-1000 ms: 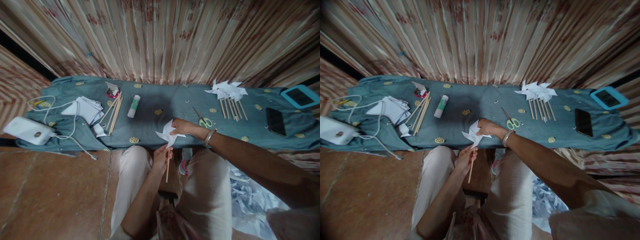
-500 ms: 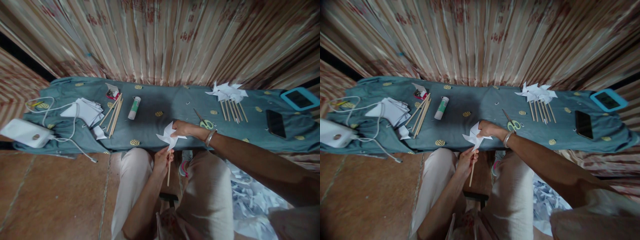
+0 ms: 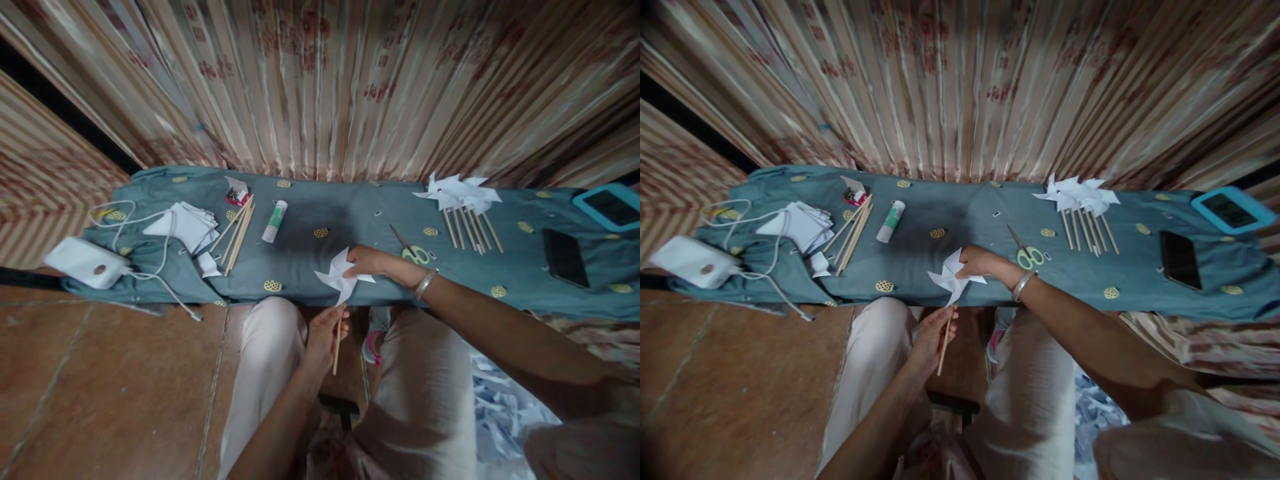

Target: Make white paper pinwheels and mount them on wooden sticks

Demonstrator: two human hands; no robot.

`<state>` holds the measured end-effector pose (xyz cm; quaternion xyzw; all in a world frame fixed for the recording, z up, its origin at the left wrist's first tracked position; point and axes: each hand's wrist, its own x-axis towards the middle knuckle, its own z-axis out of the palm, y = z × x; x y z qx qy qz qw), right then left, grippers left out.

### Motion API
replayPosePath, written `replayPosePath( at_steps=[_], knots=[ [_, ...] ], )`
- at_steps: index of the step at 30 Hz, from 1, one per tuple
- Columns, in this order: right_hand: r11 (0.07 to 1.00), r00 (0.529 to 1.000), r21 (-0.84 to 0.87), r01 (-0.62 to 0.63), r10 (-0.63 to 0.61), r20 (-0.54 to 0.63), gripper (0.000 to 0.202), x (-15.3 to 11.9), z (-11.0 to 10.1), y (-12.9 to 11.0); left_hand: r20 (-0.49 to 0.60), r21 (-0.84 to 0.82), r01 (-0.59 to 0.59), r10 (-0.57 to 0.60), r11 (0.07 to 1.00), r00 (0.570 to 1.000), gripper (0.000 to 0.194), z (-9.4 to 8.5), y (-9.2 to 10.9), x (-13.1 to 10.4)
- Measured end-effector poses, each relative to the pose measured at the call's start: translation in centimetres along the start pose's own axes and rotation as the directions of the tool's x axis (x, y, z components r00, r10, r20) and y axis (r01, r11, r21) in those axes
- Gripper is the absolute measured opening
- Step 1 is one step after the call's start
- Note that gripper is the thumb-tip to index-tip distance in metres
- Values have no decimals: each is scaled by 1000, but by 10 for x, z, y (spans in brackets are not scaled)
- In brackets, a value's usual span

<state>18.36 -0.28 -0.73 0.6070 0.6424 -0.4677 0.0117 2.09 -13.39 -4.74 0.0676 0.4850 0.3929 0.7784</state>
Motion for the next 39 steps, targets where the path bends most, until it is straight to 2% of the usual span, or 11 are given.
replayPosePath(
  at_steps=[8,14,16,19,25,28,31,34,39],
  knots=[
    [980,997,198,32,-17,-77,27,-12,3,6,43,8,-63,62,998,997,47,11,7,-6],
    [936,980,342,79,-10,-199,38,-28,-5,-2,49,48,-103,101,994,994,46,17,20,-5],
    [862,960,494,111,36,-279,39,-32,-9,-5,71,64,-119,114,991,991,46,22,26,-1],
    [690,924,694,207,96,-370,41,-36,-12,-5,107,79,-156,147,985,983,46,32,37,9],
    [395,841,823,408,186,-507,51,-28,-11,15,184,84,-210,192,974,964,42,60,59,35],
    [263,848,866,426,216,-483,52,-20,-10,23,219,94,-189,164,978,962,35,79,69,50],
    [166,857,872,461,172,-485,49,-16,-10,23,235,102,-176,148,979,961,23,97,76,63],
    [180,847,853,490,133,-514,50,-16,-10,16,253,77,-157,133,985,958,18,108,78,73],
    [298,838,819,490,98,-537,36,-15,0,4,252,66,-139,118,988,961,23,105,79,82]
  ],
)
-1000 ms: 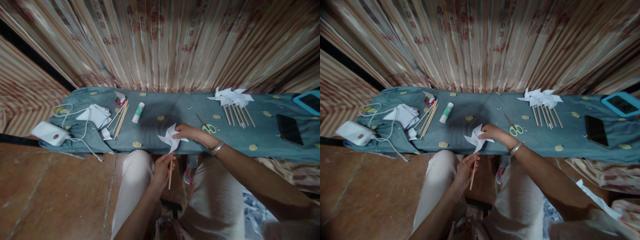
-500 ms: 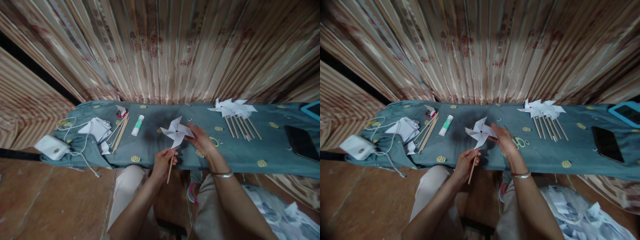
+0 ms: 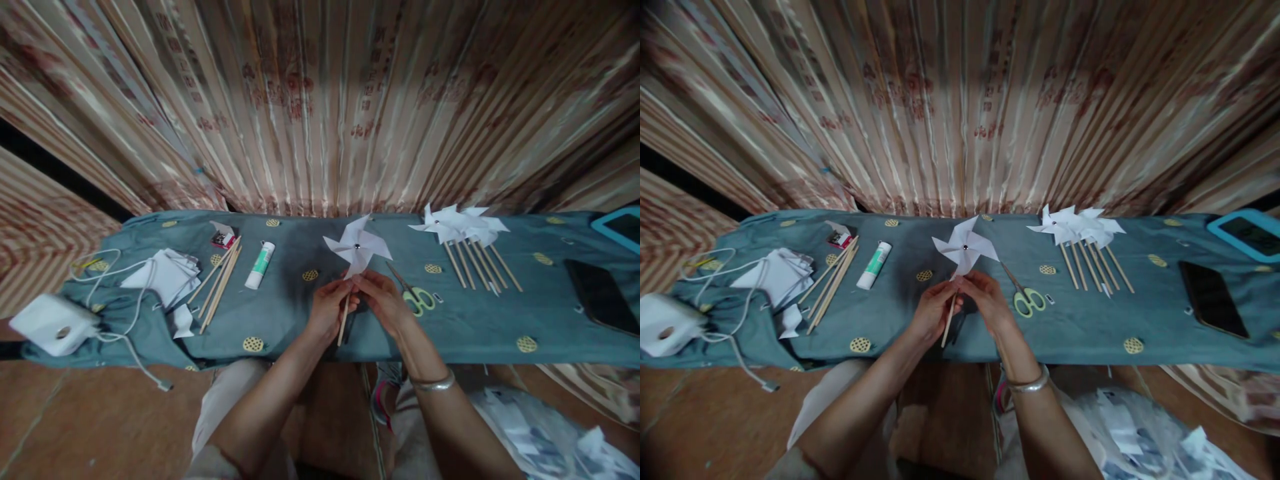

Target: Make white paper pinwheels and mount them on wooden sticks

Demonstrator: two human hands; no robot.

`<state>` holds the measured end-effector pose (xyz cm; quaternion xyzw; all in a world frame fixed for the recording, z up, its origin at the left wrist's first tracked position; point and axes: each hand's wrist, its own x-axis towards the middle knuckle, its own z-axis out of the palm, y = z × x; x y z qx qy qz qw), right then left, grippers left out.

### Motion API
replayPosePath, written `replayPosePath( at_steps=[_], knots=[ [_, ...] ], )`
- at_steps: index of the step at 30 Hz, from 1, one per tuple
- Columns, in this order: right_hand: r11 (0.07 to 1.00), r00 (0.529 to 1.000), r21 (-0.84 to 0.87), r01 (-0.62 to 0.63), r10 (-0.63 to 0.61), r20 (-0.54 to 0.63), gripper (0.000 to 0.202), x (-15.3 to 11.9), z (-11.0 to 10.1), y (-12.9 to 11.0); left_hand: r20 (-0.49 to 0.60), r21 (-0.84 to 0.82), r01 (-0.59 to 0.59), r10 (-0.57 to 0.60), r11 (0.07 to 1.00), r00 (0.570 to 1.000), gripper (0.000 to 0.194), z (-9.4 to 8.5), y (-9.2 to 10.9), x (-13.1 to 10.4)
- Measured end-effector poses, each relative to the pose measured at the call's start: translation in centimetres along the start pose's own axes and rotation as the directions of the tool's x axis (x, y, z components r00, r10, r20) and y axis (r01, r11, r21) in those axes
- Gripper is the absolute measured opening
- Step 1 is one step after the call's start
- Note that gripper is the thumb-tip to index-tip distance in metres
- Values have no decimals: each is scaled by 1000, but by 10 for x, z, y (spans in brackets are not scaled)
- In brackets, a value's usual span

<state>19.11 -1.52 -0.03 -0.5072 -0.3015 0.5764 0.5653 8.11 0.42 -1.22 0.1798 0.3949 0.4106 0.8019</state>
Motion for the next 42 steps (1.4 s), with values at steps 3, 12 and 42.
replayPosePath(
  at_steps=[3,12,42],
  knots=[
    [1000,1000,-15,8,-8,-11,32,-1,4,3,-3,3,1,-1,1000,1000,25,-3,0,2],
    [994,999,101,-35,39,-31,25,4,-2,3,15,24,-5,5,1000,1000,30,-1,-1,5],
    [944,845,-128,303,-328,-422,27,18,-38,-18,-36,254,-121,134,960,990,39,-15,1,-2]
  ],
)
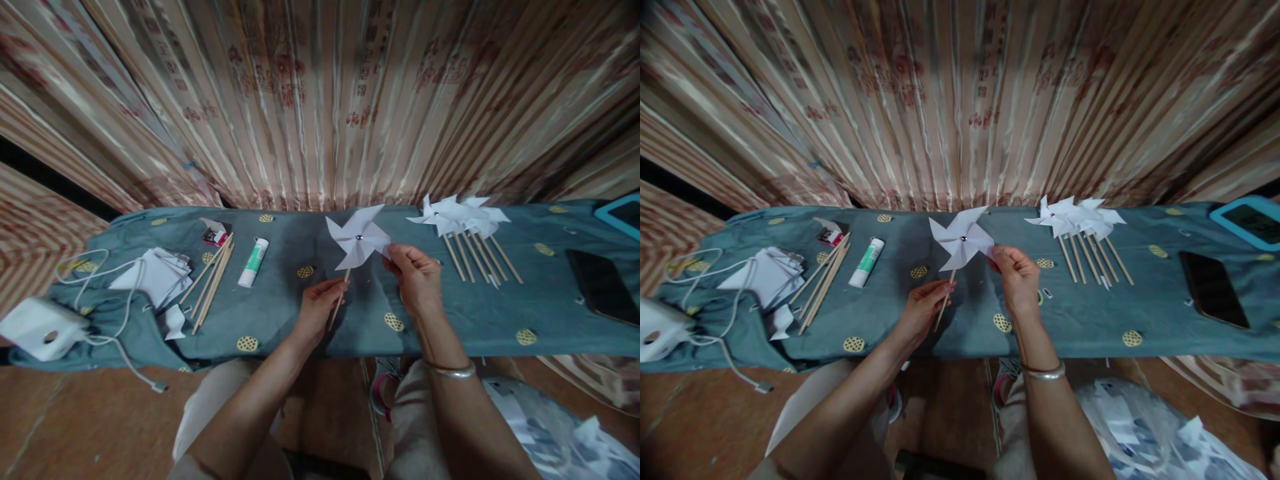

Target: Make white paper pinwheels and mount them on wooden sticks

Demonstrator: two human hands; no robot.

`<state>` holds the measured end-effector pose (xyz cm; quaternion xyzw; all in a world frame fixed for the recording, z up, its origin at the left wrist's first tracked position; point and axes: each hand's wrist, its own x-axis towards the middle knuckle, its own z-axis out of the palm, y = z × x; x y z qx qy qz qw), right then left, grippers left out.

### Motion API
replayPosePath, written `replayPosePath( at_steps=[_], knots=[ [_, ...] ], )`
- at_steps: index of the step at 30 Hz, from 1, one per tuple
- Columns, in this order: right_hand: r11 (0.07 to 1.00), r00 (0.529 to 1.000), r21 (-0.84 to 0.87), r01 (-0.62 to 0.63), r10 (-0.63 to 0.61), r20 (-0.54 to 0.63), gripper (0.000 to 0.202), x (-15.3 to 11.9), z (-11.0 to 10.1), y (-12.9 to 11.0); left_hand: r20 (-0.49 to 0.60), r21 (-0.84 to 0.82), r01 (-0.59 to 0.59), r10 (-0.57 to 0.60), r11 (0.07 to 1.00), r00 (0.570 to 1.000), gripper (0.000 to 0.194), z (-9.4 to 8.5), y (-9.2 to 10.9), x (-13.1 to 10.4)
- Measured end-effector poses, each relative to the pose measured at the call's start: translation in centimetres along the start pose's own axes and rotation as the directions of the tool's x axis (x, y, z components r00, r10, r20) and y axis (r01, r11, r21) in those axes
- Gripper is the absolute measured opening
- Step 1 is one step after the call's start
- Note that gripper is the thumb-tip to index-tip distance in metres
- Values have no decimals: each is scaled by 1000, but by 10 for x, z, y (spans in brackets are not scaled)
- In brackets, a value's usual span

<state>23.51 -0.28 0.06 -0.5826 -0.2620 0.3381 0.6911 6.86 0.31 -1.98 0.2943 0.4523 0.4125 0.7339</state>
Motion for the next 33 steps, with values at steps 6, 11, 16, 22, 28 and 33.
replayPosePath(
  at_steps=[6,11,16,22,28,33],
  knots=[
    [996,998,67,-56,54,37,27,-5,2,0,4,27,-60,60,998,998,38,0,-5,3],
    [993,991,63,-99,92,100,27,-14,8,1,-5,26,-93,93,995,996,38,0,-8,6],
    [984,969,53,-170,157,190,30,-23,13,3,7,24,-101,101,995,995,35,1,-9,7],
    [996,946,-38,-77,85,313,27,-31,20,4,56,-3,-118,118,993,991,36,4,-10,8],
    [981,948,-180,68,-7,317,30,-32,19,3,29,18,-120,120,993,992,36,4,-9,8],
    [974,976,-202,106,-63,210,41,-20,-1,-9,12,28,-107,107,994,994,33,0,-9,9]
  ],
)
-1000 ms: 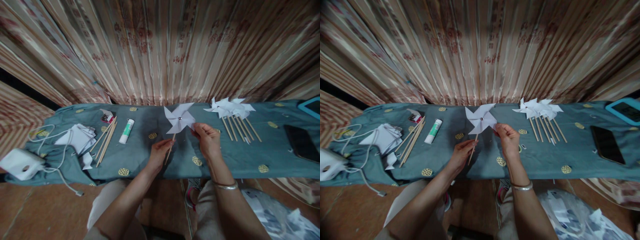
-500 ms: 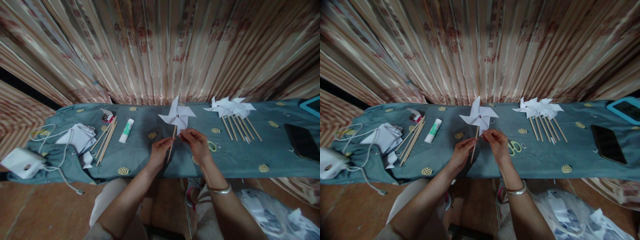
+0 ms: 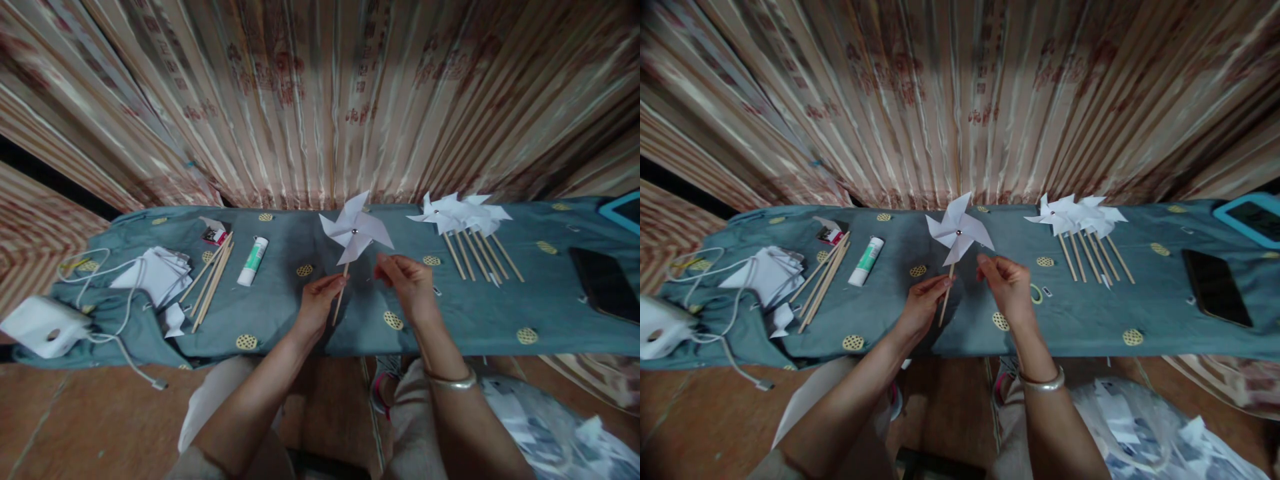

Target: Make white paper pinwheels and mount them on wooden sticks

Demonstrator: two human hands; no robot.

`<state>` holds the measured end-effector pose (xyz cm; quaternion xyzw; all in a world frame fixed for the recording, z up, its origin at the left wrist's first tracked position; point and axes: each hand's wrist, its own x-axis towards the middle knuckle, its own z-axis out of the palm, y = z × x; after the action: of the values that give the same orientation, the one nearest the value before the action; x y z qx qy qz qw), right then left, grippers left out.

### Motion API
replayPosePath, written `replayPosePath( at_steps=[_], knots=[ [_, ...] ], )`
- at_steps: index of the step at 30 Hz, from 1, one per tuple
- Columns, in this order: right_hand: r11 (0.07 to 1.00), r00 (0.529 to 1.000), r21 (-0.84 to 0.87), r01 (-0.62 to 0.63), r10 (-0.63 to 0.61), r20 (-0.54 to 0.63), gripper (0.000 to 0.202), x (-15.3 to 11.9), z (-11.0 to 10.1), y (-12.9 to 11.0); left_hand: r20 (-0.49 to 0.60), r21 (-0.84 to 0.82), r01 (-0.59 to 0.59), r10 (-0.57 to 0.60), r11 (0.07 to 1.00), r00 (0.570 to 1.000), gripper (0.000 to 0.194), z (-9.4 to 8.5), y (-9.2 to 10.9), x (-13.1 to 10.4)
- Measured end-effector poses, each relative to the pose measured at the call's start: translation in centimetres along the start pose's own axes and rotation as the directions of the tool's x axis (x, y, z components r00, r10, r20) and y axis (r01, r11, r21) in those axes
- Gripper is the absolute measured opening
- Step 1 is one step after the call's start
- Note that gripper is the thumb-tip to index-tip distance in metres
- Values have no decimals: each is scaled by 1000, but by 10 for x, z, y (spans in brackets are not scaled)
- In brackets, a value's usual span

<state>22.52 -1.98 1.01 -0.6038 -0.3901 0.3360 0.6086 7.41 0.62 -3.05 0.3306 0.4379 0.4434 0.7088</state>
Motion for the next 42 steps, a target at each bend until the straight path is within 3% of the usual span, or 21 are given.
replayPosePath(
  at_steps=[6,8,17,23,42],
  knots=[
    [988,963,142,54,-14,-268,36,17,-27,-3,1,43,25,-25,999,1000,35,-1,0,-3],
    [983,957,176,48,5,-291,32,21,-27,-2,4,75,21,-22,997,1000,33,0,0,-4],
    [994,983,109,-16,35,-182,26,19,-13,-3,9,111,-12,11,994,1000,27,1,3,-5],
    [999,993,2,39,-39,-109,31,15,-7,-1,-7,118,-41,42,992,999,31,-1,6,-2],
    [1000,996,-1,8,-8,86,36,3,19,4,-2,79,-52,52,996,999,28,0,8,-1]
  ],
)
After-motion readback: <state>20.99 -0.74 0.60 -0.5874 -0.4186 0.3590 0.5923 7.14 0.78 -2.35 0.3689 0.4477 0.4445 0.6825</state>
